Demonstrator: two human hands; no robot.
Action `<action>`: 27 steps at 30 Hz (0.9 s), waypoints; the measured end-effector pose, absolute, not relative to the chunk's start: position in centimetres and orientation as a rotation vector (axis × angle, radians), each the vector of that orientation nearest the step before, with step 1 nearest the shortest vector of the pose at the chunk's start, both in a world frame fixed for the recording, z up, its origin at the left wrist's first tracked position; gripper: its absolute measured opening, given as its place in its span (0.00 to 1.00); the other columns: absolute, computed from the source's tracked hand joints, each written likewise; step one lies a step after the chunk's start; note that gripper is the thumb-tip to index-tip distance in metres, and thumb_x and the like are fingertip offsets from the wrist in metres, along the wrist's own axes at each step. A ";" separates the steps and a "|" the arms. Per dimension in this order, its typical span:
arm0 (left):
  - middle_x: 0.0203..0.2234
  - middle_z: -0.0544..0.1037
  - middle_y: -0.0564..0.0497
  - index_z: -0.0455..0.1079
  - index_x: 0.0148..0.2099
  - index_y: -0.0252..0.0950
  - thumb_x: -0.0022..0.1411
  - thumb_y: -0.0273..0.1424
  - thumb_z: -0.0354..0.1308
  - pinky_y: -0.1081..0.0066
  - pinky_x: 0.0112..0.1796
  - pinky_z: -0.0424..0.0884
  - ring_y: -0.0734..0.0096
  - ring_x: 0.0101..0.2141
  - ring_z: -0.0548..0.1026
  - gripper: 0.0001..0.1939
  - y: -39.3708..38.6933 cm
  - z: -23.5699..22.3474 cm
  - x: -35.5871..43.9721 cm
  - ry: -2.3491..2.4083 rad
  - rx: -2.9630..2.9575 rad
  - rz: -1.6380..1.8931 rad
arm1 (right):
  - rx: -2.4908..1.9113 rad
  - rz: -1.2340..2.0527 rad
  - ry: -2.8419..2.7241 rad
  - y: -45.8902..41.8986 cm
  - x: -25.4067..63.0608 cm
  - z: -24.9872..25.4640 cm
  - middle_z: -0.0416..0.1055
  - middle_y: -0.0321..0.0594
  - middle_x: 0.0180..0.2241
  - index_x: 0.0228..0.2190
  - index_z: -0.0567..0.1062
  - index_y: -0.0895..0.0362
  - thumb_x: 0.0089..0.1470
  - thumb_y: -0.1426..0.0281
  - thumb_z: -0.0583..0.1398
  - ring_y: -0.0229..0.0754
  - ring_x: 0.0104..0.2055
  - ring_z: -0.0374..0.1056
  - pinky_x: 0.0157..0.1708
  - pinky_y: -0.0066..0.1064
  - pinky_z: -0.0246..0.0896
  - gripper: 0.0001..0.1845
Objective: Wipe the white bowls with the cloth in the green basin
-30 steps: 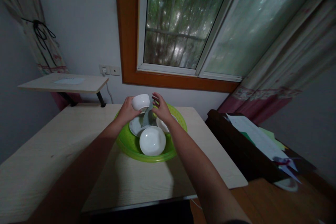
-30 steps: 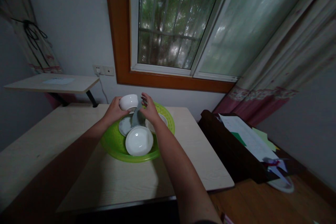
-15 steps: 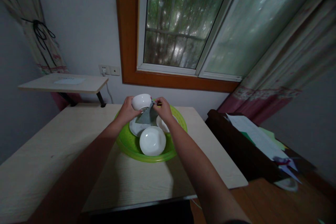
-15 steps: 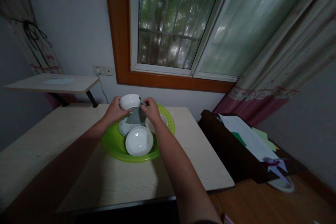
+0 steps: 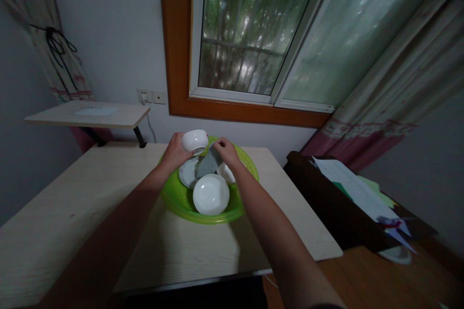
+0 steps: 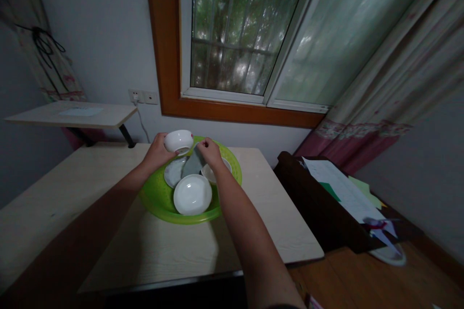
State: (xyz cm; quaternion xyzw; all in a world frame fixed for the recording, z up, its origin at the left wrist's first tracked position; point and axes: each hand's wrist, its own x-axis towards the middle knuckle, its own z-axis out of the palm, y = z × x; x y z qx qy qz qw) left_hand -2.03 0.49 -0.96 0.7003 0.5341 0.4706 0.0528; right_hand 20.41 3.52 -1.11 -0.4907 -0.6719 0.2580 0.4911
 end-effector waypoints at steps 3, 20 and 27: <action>0.47 0.69 0.44 0.59 0.51 0.39 0.45 0.31 0.70 0.55 0.53 0.68 0.53 0.52 0.70 0.33 0.4 -0.9 -2.0 1.633 2.136 1.414 | -1.190 0.635 -1.600 3.7 20.4 -1.2 0.67 0.30 0.25 0.27 0.71 0.55 0.48 0.60 0.59 0.38 0.30 0.63 0.31 0.28 0.54 0.11; 0.45 0.71 0.44 0.62 0.50 0.37 0.48 0.30 0.66 0.56 0.50 0.69 0.54 0.48 0.71 0.27 0.4 -1.3 -1.7 1.535 2.420 1.188 | -0.841 0.969 -1.403 1.8 18.7 0.0 0.73 0.36 0.32 0.33 0.78 0.55 0.53 0.55 0.61 0.39 0.32 0.69 0.31 0.29 0.67 0.16; 0.45 0.71 0.44 0.63 0.51 0.37 0.49 0.31 0.65 0.56 0.50 0.69 0.53 0.48 0.71 0.27 0.8 -1.6 -2.0 1.552 2.410 1.239 | -0.753 0.334 -1.884 1.0 18.6 0.4 0.72 0.42 0.43 0.44 0.82 0.51 0.60 0.66 0.59 0.44 0.49 0.68 0.54 0.41 0.62 0.14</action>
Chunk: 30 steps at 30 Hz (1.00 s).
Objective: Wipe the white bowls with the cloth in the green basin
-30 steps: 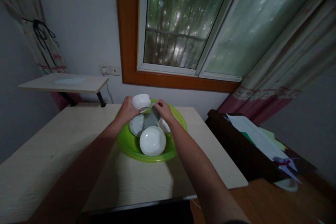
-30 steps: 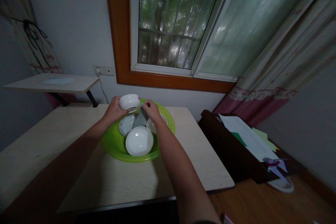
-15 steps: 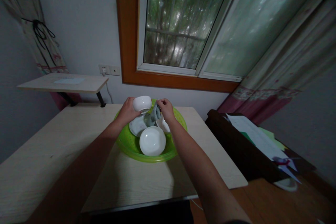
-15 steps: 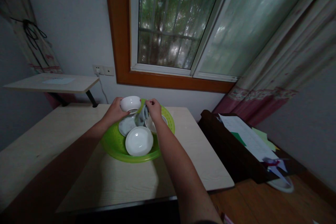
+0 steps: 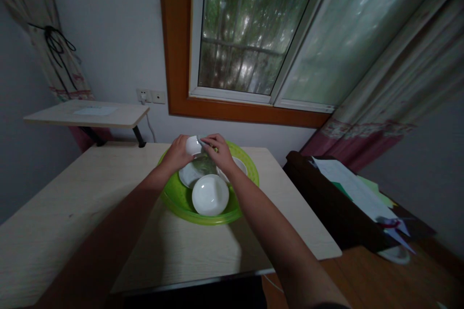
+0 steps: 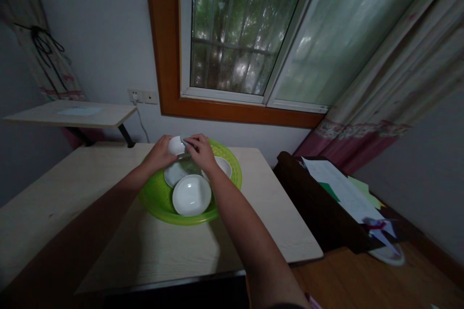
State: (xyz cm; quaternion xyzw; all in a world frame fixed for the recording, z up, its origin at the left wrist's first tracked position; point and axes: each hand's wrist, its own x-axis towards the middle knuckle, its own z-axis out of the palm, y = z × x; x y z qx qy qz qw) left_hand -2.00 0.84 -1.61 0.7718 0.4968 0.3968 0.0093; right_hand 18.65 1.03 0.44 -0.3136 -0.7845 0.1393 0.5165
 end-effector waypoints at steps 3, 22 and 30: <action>0.45 0.71 0.42 0.63 0.51 0.36 0.49 0.33 0.65 0.55 0.50 0.70 0.53 0.48 0.71 0.27 1.1 -1.8 -2.0 1.561 2.395 1.258 | -0.717 0.133 -2.032 0.6 18.4 0.6 0.70 0.44 0.51 0.52 0.78 0.50 0.61 0.66 0.59 0.47 0.55 0.64 0.59 0.46 0.57 0.18; 0.46 0.74 0.42 0.60 0.52 0.37 0.47 0.35 0.67 0.59 0.46 0.72 0.52 0.47 0.75 0.31 0.6 -1.4 -1.9 1.689 2.208 1.212 | -1.048 0.278 -1.940 2.7 18.7 -1.3 0.70 0.51 0.59 0.57 0.73 0.60 0.67 0.61 0.51 0.49 0.62 0.65 0.64 0.44 0.56 0.25; 0.42 0.75 0.43 0.59 0.50 0.37 0.50 0.36 0.65 0.62 0.39 0.72 0.55 0.42 0.77 0.27 -0.1 -0.7 -1.6 1.701 2.141 1.149 | -0.780 0.096 -2.232 -0.4 17.3 0.5 0.51 0.45 0.70 0.65 0.62 0.56 0.67 0.63 0.51 0.46 0.73 0.43 0.71 0.46 0.43 0.28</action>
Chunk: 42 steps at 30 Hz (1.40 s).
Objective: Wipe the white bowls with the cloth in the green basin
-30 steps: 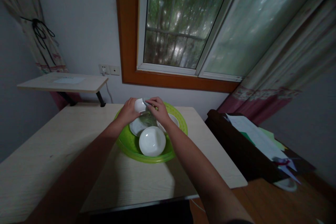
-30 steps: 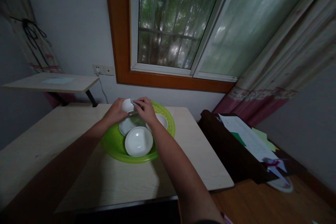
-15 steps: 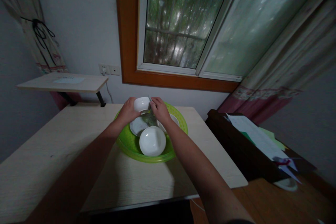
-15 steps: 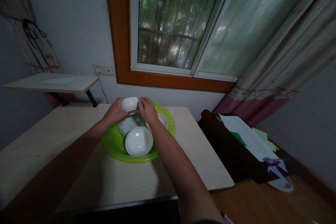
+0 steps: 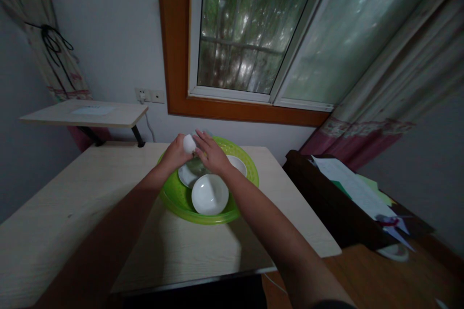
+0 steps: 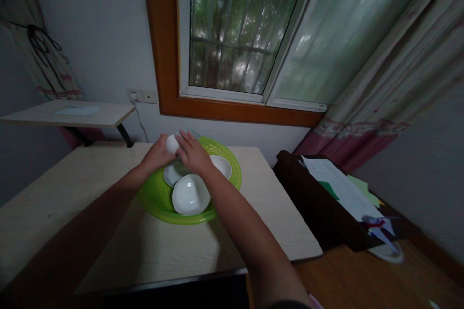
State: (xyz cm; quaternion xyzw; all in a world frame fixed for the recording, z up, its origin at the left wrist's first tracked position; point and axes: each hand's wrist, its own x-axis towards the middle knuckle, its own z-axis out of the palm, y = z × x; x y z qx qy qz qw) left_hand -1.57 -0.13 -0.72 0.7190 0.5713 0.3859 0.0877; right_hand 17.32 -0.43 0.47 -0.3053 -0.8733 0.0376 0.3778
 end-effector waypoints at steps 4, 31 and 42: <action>0.40 0.75 0.44 0.60 0.47 0.38 0.49 0.32 0.64 0.61 0.39 0.72 0.57 0.40 0.76 0.24 -0.2 -0.6 -1.5 1.654 2.154 1.179 | -0.725 0.018 -2.305 -1.3 16.6 1.1 0.52 0.41 0.70 0.64 0.65 0.53 0.67 0.64 0.53 0.48 0.74 0.39 0.71 0.51 0.42 0.26; 0.53 0.70 0.40 0.54 0.57 0.37 0.47 0.40 0.69 0.59 0.50 0.71 0.55 0.53 0.73 0.40 0.9 -1.5 -2.1 1.474 1.986 1.333 | -0.836 0.690 -1.728 3.1 19.1 -1.1 0.64 0.51 0.61 0.61 0.62 0.57 0.43 0.61 0.72 0.51 0.61 0.63 0.63 0.43 0.56 0.47; 0.53 0.67 0.42 0.58 0.58 0.38 0.50 0.36 0.67 0.60 0.52 0.71 0.57 0.56 0.68 0.35 1.0 -1.6 -2.2 1.401 2.254 1.379 | -0.814 0.259 -2.021 2.8 19.8 -0.1 0.64 0.53 0.59 0.61 0.62 0.56 0.48 0.66 0.70 0.53 0.62 0.61 0.63 0.47 0.54 0.42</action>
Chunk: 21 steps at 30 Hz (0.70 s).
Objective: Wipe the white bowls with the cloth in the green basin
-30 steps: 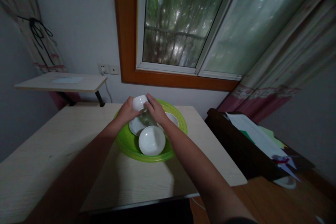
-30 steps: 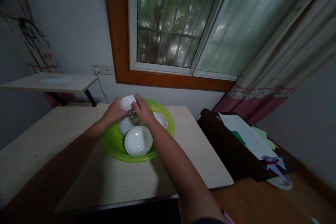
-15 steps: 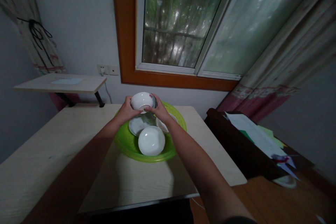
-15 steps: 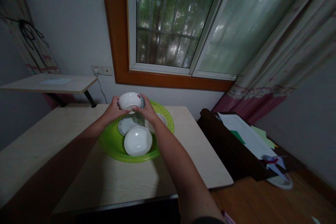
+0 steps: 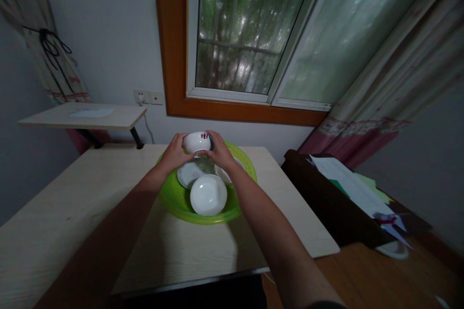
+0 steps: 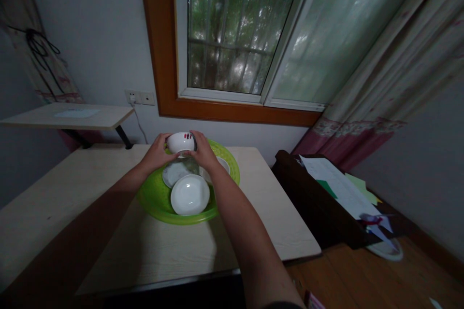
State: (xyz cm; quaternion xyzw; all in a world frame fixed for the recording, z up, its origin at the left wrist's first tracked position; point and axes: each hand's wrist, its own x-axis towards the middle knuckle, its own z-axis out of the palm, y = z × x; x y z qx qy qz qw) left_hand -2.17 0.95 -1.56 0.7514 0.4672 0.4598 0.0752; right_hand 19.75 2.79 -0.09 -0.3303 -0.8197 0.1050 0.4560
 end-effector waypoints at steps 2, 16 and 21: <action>0.52 0.68 0.43 0.59 0.57 0.38 0.50 0.36 0.67 0.60 0.51 0.71 0.57 0.55 0.69 0.34 0.8 -1.4 -2.2 1.403 2.264 1.384 | -0.794 0.221 -2.037 2.9 19.8 -0.2 0.64 0.53 0.60 0.62 0.61 0.56 0.49 0.67 0.69 0.53 0.62 0.60 0.64 0.47 0.53 0.42; 0.49 0.71 0.43 0.62 0.54 0.38 0.48 0.34 0.66 0.56 0.54 0.69 0.54 0.52 0.71 0.31 0.5 -0.9 -2.0 1.570 2.303 1.363 | -0.644 -0.004 -2.311 0.0 17.8 0.8 0.52 0.44 0.70 0.67 0.57 0.52 0.57 0.76 0.56 0.49 0.73 0.41 0.70 0.53 0.43 0.37; 0.48 0.72 0.43 0.63 0.54 0.38 0.47 0.32 0.66 0.56 0.53 0.70 0.54 0.51 0.72 0.31 0.9 -1.0 -2.2 1.629 2.229 1.419 | -0.640 -0.027 -2.331 -0.4 16.6 0.8 0.52 0.42 0.70 0.66 0.58 0.52 0.57 0.78 0.54 0.47 0.74 0.39 0.70 0.53 0.41 0.36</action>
